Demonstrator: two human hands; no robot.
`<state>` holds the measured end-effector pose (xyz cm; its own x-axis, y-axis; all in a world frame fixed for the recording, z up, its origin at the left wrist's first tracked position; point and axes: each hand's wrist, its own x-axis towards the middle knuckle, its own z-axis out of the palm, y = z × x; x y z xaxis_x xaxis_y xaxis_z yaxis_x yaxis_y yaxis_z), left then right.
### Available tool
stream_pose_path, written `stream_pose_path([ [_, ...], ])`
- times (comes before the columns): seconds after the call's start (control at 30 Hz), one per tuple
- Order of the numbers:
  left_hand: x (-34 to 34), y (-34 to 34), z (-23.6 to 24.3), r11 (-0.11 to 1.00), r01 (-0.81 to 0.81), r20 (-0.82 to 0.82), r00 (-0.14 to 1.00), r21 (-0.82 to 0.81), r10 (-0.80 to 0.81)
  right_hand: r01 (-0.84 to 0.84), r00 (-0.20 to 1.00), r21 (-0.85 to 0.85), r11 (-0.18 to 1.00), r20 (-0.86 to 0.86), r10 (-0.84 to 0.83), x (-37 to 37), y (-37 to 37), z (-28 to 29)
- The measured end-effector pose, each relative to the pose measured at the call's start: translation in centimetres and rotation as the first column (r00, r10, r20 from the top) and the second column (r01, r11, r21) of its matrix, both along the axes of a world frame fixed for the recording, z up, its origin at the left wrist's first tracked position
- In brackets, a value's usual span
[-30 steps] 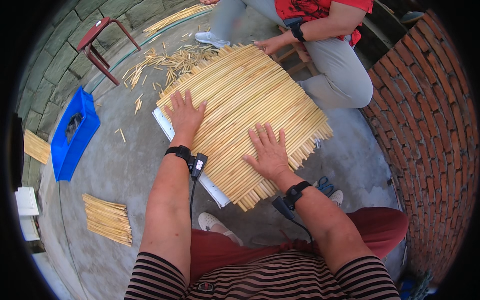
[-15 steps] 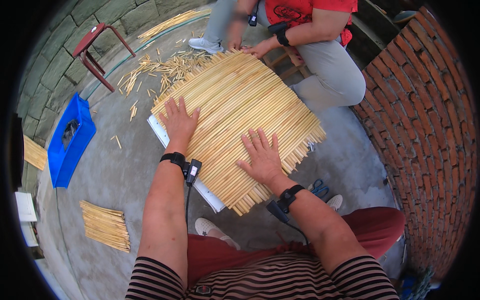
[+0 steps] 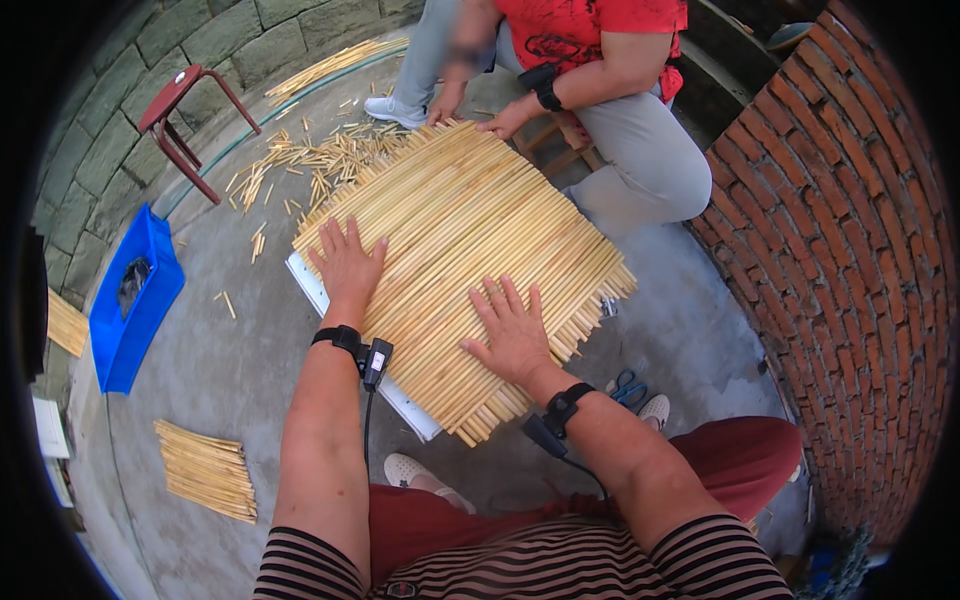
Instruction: The person weaves a bamboo mat by hand, aligning thin strips of bamboo on a flat surface and securing them with thread while receiving assistance from another person.
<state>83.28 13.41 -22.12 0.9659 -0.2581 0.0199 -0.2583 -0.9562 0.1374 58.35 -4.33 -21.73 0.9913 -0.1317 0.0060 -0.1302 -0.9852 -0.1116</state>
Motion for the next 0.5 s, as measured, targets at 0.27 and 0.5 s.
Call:
stream_pose_path([
  [0.27, -0.14, -0.01, 0.22, 1.0, 0.011, -0.009, 1.0, -0.007, -0.011, 0.021, 0.998, -0.001, 1.0, -0.062, -0.022, 0.0, 0.13, 0.51],
  [0.5, -0.12, 0.05, 0.24, 1.0, 0.014, 0.007, 1.0, 0.007, -0.014, 0.027, 0.996, -0.003, 1.0, -0.083, -0.027, 0.14, 0.22, 0.39],
])
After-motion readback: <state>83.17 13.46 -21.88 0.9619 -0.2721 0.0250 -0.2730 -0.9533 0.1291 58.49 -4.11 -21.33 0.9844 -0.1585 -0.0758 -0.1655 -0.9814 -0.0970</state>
